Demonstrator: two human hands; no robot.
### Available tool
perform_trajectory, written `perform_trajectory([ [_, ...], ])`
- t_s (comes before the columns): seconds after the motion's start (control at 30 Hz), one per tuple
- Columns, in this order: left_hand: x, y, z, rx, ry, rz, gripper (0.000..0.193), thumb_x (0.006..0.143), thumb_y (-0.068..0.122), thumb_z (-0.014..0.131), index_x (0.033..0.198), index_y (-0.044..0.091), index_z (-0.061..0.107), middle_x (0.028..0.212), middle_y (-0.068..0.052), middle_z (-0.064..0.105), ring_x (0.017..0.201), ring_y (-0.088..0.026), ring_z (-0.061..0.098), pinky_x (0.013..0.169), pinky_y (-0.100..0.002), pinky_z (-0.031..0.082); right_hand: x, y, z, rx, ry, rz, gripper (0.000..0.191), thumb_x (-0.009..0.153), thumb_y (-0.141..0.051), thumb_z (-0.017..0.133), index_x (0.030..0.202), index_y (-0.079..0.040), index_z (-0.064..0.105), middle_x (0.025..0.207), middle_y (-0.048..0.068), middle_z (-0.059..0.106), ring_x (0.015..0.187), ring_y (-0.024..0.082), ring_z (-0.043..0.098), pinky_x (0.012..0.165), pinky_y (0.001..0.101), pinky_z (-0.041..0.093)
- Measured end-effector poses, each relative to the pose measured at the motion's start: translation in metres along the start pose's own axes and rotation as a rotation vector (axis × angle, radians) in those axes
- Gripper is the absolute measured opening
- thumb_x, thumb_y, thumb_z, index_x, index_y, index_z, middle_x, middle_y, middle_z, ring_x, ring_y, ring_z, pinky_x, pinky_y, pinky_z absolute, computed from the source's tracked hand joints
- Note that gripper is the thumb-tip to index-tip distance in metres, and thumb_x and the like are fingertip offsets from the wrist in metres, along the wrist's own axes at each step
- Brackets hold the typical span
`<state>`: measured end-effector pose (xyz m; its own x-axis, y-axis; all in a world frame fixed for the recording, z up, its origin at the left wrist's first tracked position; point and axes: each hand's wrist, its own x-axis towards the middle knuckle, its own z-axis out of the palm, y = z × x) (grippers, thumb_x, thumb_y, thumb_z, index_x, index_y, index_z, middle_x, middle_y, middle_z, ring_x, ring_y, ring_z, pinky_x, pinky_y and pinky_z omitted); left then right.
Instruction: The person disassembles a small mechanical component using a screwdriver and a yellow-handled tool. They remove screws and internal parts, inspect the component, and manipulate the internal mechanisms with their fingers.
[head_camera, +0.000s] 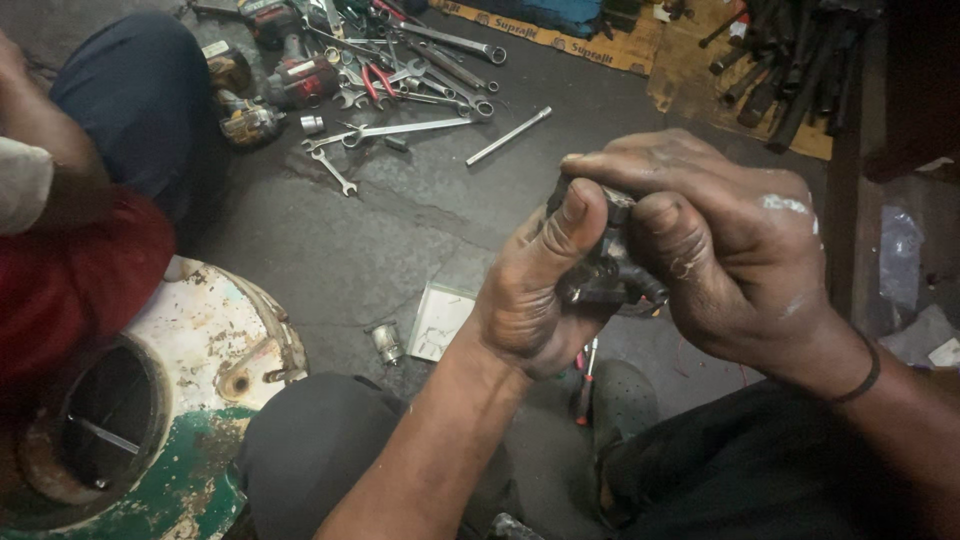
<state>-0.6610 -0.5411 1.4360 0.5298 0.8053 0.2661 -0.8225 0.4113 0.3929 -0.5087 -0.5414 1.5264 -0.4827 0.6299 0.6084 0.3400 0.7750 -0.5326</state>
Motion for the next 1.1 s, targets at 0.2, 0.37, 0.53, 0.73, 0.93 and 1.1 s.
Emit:
perform_trajectory([
  [0.2,0.000,0.001,0.001,0.007,0.042,0.005,0.057,0.106,0.047,0.071,0.135,0.001,0.055,0.119,-0.009,0.064,0.114,-0.021,0.064,0.098,-0.039,0.055,-0.004,0.007,0.000,0.007,-0.020,0.043,0.040,0.115,-0.034,0.045,0.125,-0.001,0.066,0.118,0.014,0.072,0.115,0.026,0.072,0.099,0.0370,0.059],
  [0.37,0.007,0.003,0.005,0.038,0.043,0.035,0.059,0.105,0.050,0.070,0.133,0.001,0.053,0.119,-0.013,0.063,0.112,-0.024,0.064,0.094,-0.040,0.056,-0.009,0.026,-0.006,0.392,-0.029,0.374,0.051,0.110,-0.043,0.038,0.131,-0.005,0.066,0.117,0.013,0.077,0.080,0.019,0.074,0.061,0.0279,0.061],
  [0.53,0.014,0.008,0.009,0.103,0.218,0.141,0.049,0.099,0.036,0.067,0.129,0.000,0.053,0.114,-0.018,0.063,0.104,-0.028,0.066,0.088,-0.046,0.063,-0.013,0.036,-0.013,0.132,0.053,0.129,0.047,0.122,-0.040,0.033,0.134,-0.004,0.060,0.126,0.016,0.067,0.115,0.022,0.069,0.099,0.0345,0.060],
  [0.73,0.015,0.010,0.008,0.429,0.351,0.254,0.041,0.091,0.015,0.064,0.128,-0.001,0.054,0.112,-0.014,0.062,0.098,-0.020,0.065,0.084,-0.034,0.058,-0.008,0.038,-0.014,-0.044,-0.081,0.355,0.043,0.106,-0.036,0.053,0.128,-0.001,0.066,0.114,0.015,0.072,0.101,0.022,0.074,0.082,0.0348,0.064],
  [0.93,0.018,0.004,0.004,0.490,0.384,0.333,0.039,0.091,0.011,0.070,0.124,-0.004,0.055,0.105,-0.009,0.065,0.093,-0.014,0.063,0.083,-0.029,0.056,-0.007,0.034,-0.011,-0.027,-0.119,0.340,0.042,0.099,-0.029,0.066,0.129,0.000,0.067,0.114,0.015,0.075,0.102,0.024,0.077,0.085,0.0354,0.065],
  [1.1,0.017,0.001,0.003,0.618,0.413,0.379,0.036,0.092,0.012,0.073,0.122,-0.003,0.059,0.105,-0.008,0.066,0.094,-0.012,0.064,0.083,-0.026,0.057,-0.008,0.033,-0.007,0.017,-0.081,0.273,0.037,0.103,-0.025,0.064,0.128,0.002,0.067,0.115,0.015,0.074,0.107,0.023,0.077,0.091,0.0350,0.065],
])
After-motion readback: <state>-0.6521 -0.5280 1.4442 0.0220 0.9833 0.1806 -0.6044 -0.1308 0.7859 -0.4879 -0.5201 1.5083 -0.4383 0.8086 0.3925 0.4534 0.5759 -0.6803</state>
